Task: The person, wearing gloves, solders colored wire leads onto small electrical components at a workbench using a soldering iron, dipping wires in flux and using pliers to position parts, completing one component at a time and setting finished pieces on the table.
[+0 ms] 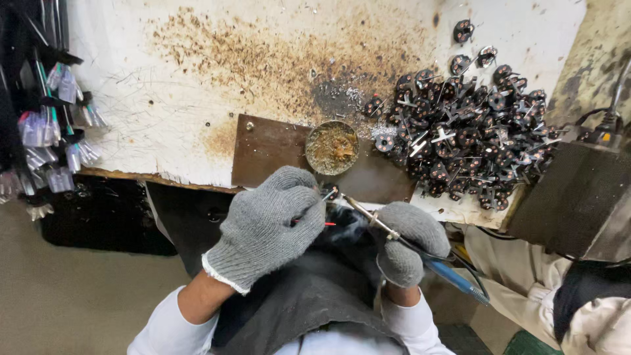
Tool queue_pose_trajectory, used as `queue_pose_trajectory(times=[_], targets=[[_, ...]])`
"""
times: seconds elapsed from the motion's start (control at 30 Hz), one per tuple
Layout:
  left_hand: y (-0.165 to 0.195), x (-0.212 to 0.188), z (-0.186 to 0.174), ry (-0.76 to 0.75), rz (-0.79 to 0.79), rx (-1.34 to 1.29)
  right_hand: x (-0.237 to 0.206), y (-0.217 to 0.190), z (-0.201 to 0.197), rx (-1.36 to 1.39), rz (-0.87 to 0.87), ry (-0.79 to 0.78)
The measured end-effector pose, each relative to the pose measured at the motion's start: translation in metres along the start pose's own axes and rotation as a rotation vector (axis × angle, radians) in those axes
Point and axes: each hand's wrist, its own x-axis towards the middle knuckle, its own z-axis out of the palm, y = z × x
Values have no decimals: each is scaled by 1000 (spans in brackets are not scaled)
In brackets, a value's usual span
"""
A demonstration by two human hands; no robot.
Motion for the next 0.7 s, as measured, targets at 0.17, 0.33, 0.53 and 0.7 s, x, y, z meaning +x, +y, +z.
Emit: queue_pose_trajectory(times=[0.17,0.33,0.53,0.7], targets=[[-6,-1,0,-37,37,38,-6,0,-2,-58,-17,-30],[-8,-2,3,-31,25,37,2,-11,3,-88,-25,-53],[-4,0,4,-25,10,75,2,-6,2,-114,-50,-109],[0,5,2,-53,11,96,7,-7,-1,-101,-111,-142]])
